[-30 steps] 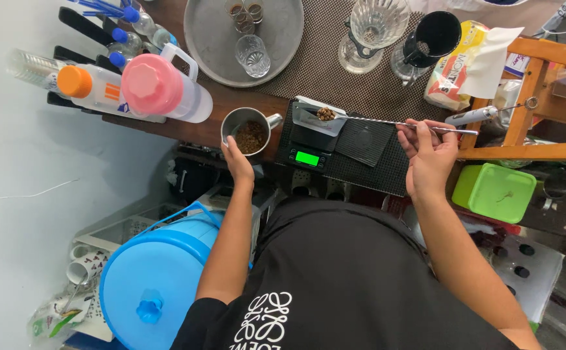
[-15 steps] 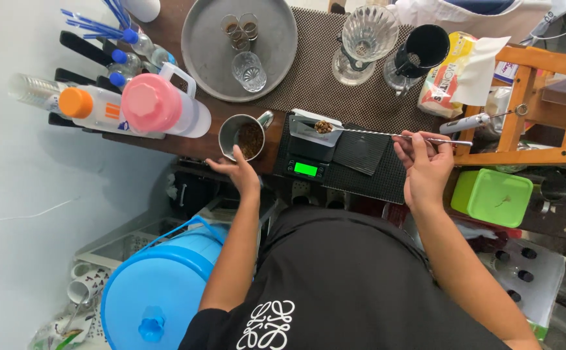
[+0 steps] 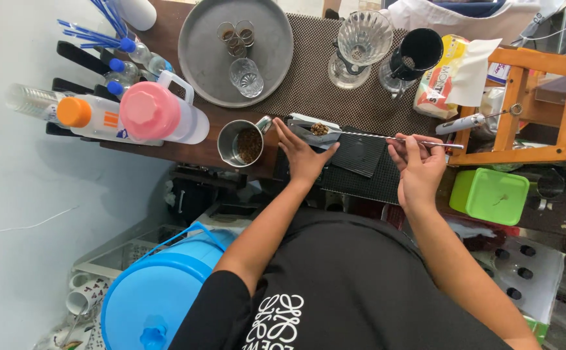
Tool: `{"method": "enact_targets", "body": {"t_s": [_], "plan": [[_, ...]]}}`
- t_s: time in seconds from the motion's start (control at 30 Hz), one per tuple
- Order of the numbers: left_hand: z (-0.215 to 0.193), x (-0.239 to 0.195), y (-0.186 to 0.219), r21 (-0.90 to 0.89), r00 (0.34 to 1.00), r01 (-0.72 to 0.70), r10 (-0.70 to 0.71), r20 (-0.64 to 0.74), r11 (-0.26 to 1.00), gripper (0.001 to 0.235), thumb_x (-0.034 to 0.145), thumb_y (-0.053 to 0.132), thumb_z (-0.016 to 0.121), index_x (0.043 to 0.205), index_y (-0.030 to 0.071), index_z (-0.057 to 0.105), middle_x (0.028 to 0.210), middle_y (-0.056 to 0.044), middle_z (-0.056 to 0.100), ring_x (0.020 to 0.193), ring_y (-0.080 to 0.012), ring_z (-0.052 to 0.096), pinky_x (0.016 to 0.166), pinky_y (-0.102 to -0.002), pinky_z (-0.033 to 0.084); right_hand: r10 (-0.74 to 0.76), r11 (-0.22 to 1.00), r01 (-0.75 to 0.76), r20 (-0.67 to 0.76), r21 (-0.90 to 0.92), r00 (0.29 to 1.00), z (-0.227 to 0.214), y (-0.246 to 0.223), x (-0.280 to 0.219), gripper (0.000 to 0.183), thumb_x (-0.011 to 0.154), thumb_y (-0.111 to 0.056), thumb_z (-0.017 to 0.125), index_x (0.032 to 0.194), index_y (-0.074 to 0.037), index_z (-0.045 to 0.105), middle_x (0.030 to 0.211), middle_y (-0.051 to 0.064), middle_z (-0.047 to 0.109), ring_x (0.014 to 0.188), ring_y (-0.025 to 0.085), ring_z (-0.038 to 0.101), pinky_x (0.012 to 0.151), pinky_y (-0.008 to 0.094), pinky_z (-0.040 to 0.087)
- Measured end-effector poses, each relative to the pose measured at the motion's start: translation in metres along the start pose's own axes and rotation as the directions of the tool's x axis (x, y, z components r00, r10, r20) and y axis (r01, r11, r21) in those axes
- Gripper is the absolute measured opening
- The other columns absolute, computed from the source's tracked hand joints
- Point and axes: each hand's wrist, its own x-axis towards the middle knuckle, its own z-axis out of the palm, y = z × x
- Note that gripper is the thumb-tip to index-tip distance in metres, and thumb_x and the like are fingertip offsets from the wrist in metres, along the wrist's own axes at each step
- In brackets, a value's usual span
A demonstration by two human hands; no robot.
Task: The person is weighing whole coffee beans using a digital scale and a long spoon to achieve a precise weight.
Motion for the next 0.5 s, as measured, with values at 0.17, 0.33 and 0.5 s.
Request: {"method": "enact_targets", "body": {"t_s": [0.17, 0.33, 0.5], "plan": [[0.021, 0.002, 0.004, -0.022, 0.994, 0.078, -0.079, -0.074, 0.997, 0.156, 0.055, 0.031, 0.099, 0.164, 0.005, -0.01, 0.162, -0.033, 0.008, 0.146, -0.0591, 0.024, 0.107, -0.085, 0.019, -0.009, 1.0, 0.009, -0.014, -0.009, 1.0, 0.001, 0.002, -0.002, 0.01, 0.107, -0.012, 0.061, 0.113, -0.013, 0.053, 0.109, 0.015, 0.075, 0.095, 0.022, 0.079, 0.088, 0.034, 0.069], [0.029, 0.0, 0.007, -0.021, 0.973, 0.155, -0.156, -0.169, 0.988, 0.14, 0.051, 0.028, 0.097, 0.161, 0.005, 0.013, 0.147, -0.029, 0.032, 0.133, -0.0561, 0.044, 0.109, -0.081, 0.027, -0.036, 0.999, 0.036, -0.019, -0.016, 0.999, 0.003, 0.001, -0.004, 0.01, 0.108, -0.012, 0.061, 0.113, -0.012, 0.052, 0.109, 0.016, 0.075, 0.095, 0.023, 0.079, 0.088, 0.035, 0.069], [0.029, 0.0, -0.001, -0.011, 0.972, 0.144, -0.144, -0.184, 0.99, 0.132, 0.049, 0.026, 0.095, 0.157, 0.006, 0.023, 0.136, -0.025, 0.042, 0.126, -0.054, 0.05, 0.111, -0.079, 0.026, -0.074, 0.996, 0.073, -0.012, -0.045, 0.997, 0.006, -0.004, -0.009, 0.01, 0.108, -0.011, 0.06, 0.113, -0.012, 0.051, 0.108, 0.015, 0.075, 0.094, 0.023, 0.079, 0.087, 0.033, 0.069]]}}
